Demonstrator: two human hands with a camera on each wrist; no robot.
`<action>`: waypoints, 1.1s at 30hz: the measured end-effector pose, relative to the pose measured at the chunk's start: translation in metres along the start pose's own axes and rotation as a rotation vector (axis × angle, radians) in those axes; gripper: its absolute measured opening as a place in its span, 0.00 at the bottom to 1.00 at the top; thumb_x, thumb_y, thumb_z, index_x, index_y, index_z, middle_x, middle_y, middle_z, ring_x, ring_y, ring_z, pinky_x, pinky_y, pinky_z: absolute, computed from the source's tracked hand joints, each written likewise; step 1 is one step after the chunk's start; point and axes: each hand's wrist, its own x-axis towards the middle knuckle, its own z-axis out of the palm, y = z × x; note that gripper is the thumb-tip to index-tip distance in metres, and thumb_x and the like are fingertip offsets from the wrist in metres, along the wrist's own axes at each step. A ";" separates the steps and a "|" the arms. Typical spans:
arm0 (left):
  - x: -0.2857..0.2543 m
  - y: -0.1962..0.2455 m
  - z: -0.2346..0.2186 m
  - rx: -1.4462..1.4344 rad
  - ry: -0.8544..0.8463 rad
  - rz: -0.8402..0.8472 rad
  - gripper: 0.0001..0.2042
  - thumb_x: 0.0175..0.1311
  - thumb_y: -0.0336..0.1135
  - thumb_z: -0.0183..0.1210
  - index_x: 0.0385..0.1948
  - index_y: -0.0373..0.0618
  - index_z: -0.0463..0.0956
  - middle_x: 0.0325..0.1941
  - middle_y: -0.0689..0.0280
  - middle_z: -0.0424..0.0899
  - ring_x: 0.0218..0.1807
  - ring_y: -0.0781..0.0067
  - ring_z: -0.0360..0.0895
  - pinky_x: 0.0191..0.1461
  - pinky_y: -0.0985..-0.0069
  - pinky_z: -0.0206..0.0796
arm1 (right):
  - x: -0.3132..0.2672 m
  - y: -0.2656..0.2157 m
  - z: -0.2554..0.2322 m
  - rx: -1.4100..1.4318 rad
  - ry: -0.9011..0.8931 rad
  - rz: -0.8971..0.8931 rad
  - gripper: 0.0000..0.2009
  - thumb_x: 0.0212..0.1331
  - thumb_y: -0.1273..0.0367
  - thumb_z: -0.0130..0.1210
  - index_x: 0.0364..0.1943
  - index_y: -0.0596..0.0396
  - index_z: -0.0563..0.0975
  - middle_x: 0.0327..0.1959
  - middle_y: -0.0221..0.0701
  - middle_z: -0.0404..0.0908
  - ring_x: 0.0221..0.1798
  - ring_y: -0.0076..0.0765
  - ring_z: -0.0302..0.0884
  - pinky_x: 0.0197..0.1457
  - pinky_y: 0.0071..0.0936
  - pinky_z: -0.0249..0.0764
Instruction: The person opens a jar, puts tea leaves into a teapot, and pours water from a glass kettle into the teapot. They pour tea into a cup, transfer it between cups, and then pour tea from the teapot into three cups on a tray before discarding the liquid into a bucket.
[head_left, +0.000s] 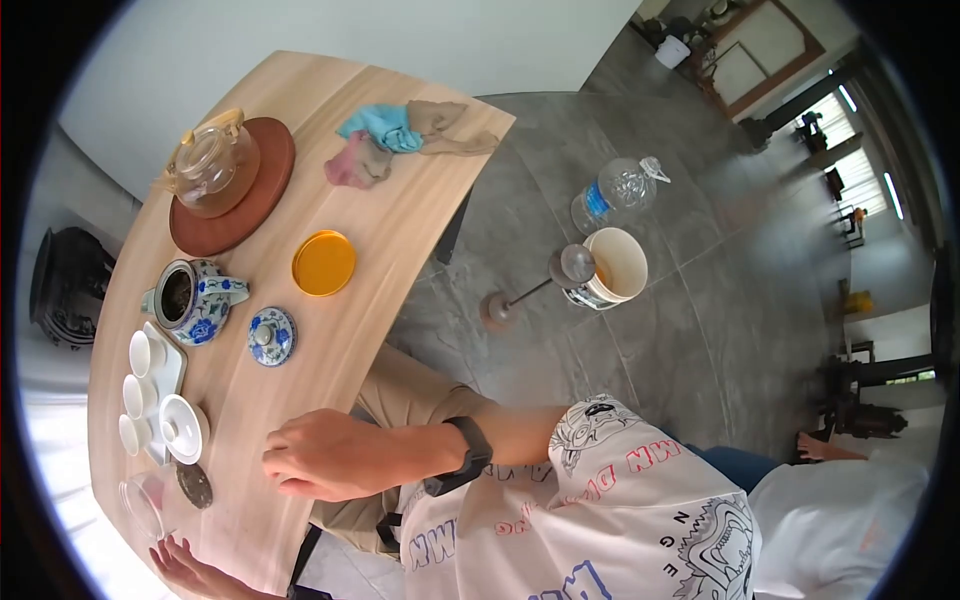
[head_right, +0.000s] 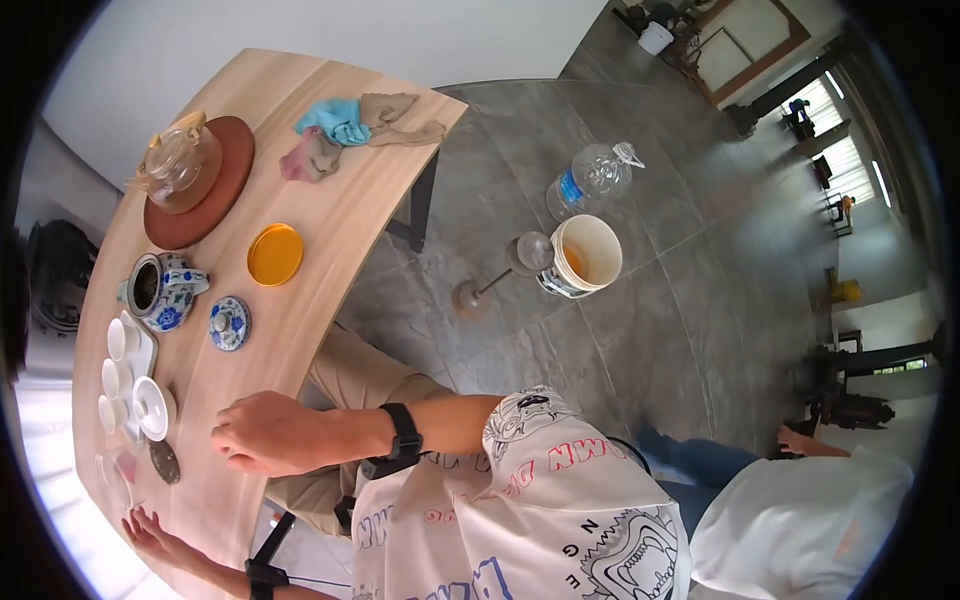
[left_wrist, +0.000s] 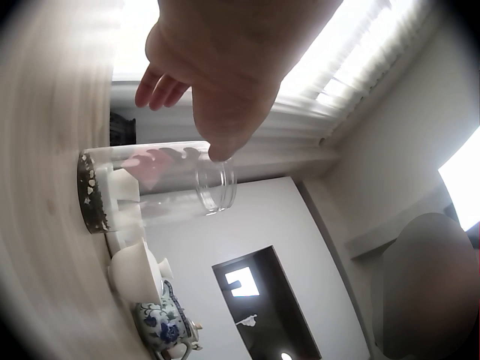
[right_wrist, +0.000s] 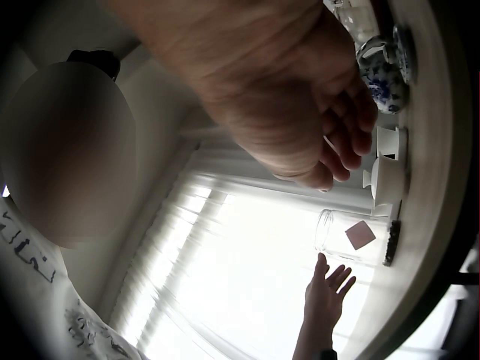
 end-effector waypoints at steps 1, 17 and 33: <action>0.000 -0.003 0.002 0.001 -0.016 -0.001 0.33 0.78 0.45 0.61 0.73 0.30 0.60 0.63 0.49 0.80 0.61 0.58 0.81 0.64 0.65 0.76 | -0.006 0.000 -0.005 0.018 0.007 0.012 0.06 0.57 0.69 0.65 0.31 0.56 0.79 0.31 0.36 0.81 0.39 0.47 0.82 0.43 0.43 0.78; -0.019 0.020 0.018 0.095 -0.240 -0.077 0.40 0.77 0.48 0.62 0.80 0.36 0.52 0.76 0.46 0.69 0.77 0.51 0.68 0.79 0.56 0.60 | -0.145 0.031 -0.183 -0.413 0.009 0.735 0.09 0.66 0.63 0.63 0.38 0.54 0.86 0.31 0.42 0.86 0.35 0.54 0.85 0.37 0.45 0.76; -0.007 0.036 0.048 -0.143 -0.192 0.002 0.40 0.73 0.33 0.65 0.79 0.33 0.48 0.77 0.45 0.69 0.76 0.52 0.70 0.79 0.53 0.60 | -0.036 0.009 -0.110 -0.129 0.068 0.222 0.04 0.69 0.69 0.63 0.40 0.54 0.83 0.32 0.34 0.85 0.30 0.38 0.83 0.33 0.33 0.75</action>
